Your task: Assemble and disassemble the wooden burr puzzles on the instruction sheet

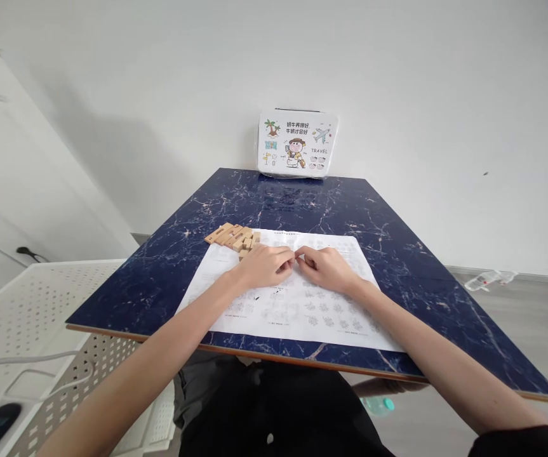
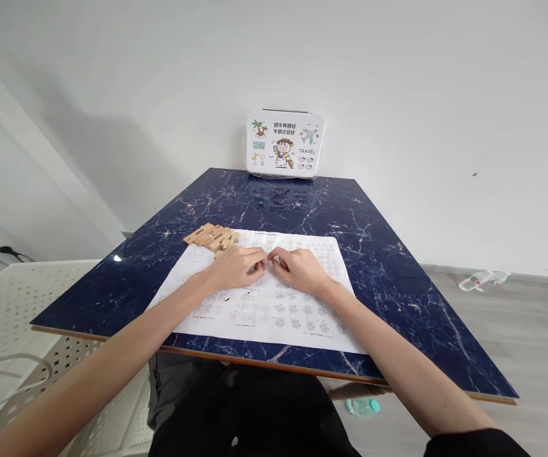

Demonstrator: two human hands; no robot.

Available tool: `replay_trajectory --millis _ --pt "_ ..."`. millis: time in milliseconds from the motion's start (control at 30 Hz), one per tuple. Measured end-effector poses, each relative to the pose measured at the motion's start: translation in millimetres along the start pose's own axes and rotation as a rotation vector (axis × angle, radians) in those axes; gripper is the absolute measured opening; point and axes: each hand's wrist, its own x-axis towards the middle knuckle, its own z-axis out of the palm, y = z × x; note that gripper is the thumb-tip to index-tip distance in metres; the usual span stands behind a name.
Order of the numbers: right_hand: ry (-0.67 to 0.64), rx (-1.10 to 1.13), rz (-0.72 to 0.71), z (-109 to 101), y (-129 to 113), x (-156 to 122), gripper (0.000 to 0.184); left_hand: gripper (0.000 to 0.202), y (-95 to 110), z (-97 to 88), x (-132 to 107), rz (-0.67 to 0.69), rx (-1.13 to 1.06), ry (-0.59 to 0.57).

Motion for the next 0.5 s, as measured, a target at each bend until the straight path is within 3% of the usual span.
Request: replay_trajectory --millis 500 --pt "-0.066 -0.003 0.017 -2.1 -5.5 1.0 0.019 0.017 -0.4 -0.9 0.6 0.0 -0.009 -0.026"
